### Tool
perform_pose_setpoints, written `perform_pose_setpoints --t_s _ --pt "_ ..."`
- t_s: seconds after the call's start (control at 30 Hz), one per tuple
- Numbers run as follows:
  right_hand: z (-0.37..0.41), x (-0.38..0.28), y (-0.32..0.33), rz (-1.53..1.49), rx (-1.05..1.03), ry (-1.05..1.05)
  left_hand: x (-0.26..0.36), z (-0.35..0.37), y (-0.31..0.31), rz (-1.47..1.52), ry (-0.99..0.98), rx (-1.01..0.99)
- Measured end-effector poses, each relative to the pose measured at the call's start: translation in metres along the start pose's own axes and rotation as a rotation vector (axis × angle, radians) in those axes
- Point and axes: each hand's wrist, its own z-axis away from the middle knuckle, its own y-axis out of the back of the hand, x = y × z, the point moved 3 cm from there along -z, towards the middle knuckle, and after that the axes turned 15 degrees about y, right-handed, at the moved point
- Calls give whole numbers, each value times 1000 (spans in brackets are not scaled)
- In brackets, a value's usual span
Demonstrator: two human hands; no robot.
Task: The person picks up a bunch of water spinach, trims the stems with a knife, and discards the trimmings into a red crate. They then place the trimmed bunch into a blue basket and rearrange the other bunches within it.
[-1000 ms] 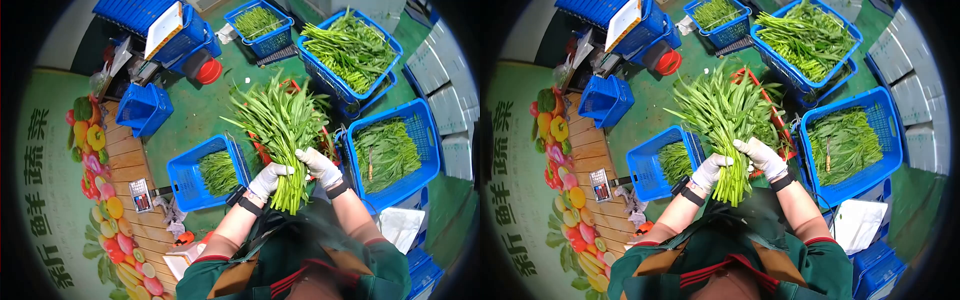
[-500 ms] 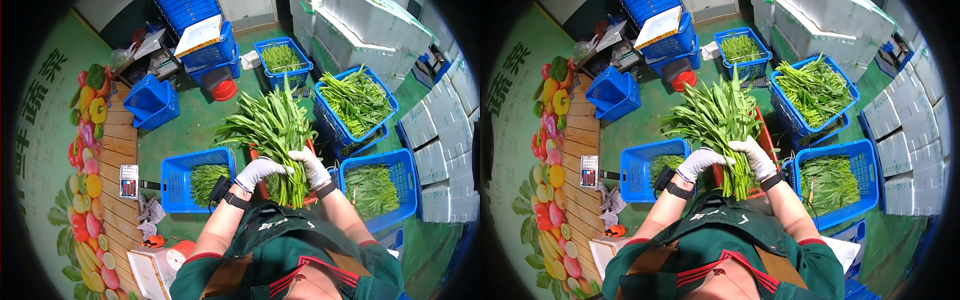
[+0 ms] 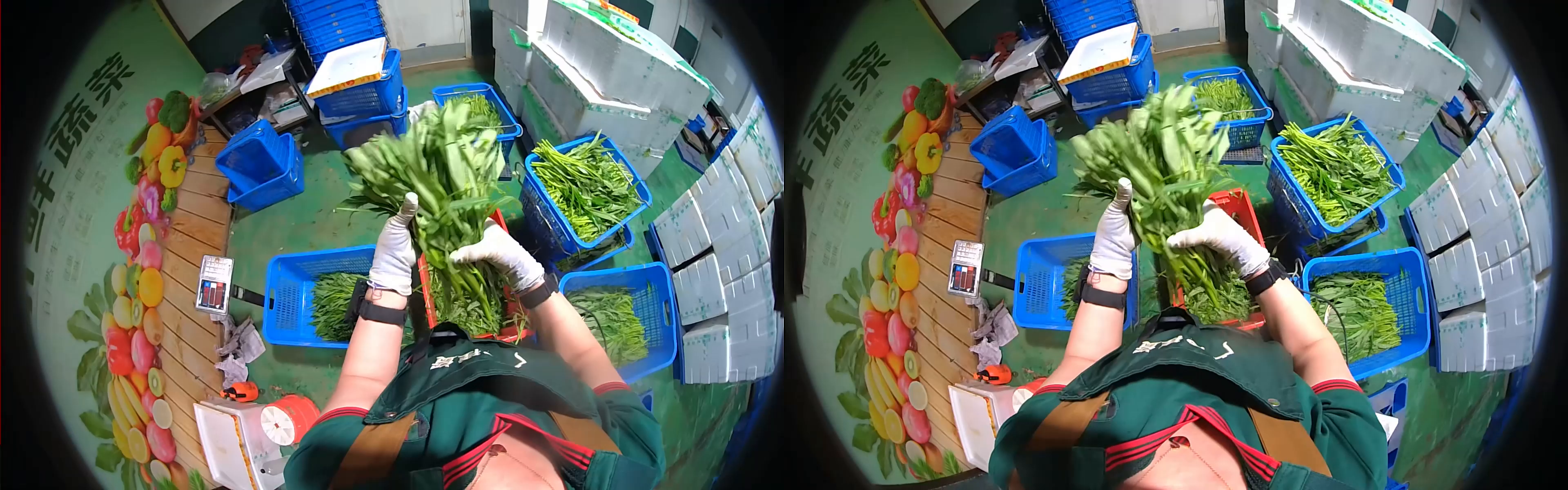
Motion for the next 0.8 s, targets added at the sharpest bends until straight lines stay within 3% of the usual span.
perform_pose_setpoints --t_s 0.03,0.1,0.17,0.2,0.27,0.3,0.33,0.37,0.4,0.43,0.5,0.53,0.57,0.63,0.67,0.7,0.77,0.8 --pt "-3 3 -1 188 -26 84 2 7 -12 19 -5 -14" --pt "-2 -35 -21 26 -69 80 -1 1 -10 47 18 41" --pt "-9 -36 -15 533 -215 -106 -3 -2 -4 94 77 -11" --pt "-12 -41 -12 532 -207 -101 -2 -4 0 101 32 15" --pt "-15 -60 -9 738 -418 -41 -2 7 -8 97 2 34" --pt "-17 -65 -4 840 -525 -15 0 11 -18 48 -109 27" --pt "-20 -72 4 395 -518 96 6 14 -18 -150 -194 48" --pt "-18 -89 20 258 -285 -132 14 20 -26 -347 -280 71" --pt "-28 -93 11 126 -229 54 13 19 -40 -372 -390 79" --pt "-38 -94 -1 -8 -169 237 9 23 -57 -467 -220 171" --pt "-70 -68 -3 741 -397 540 1 -8 -39 -327 -250 -57" --pt "-61 -93 -13 478 -264 455 5 5 -72 -330 -318 -164" --pt "-60 -102 -18 519 -175 468 14 -12 -59 -374 -193 -70" --pt "-69 -102 -14 507 -116 595 25 -8 -66 -384 5 -246" --pt "-78 -87 1 465 -100 520 26 -4 -87 -389 -179 -257" --pt "-94 -57 26 631 -146 453 33 2 -83 -715 -74 -103" --pt "-92 -70 12 1029 -108 845 41 -6 -74 -863 26 0" --pt "-86 -69 16 951 -112 627 42 -9 -71 -853 64 -16"
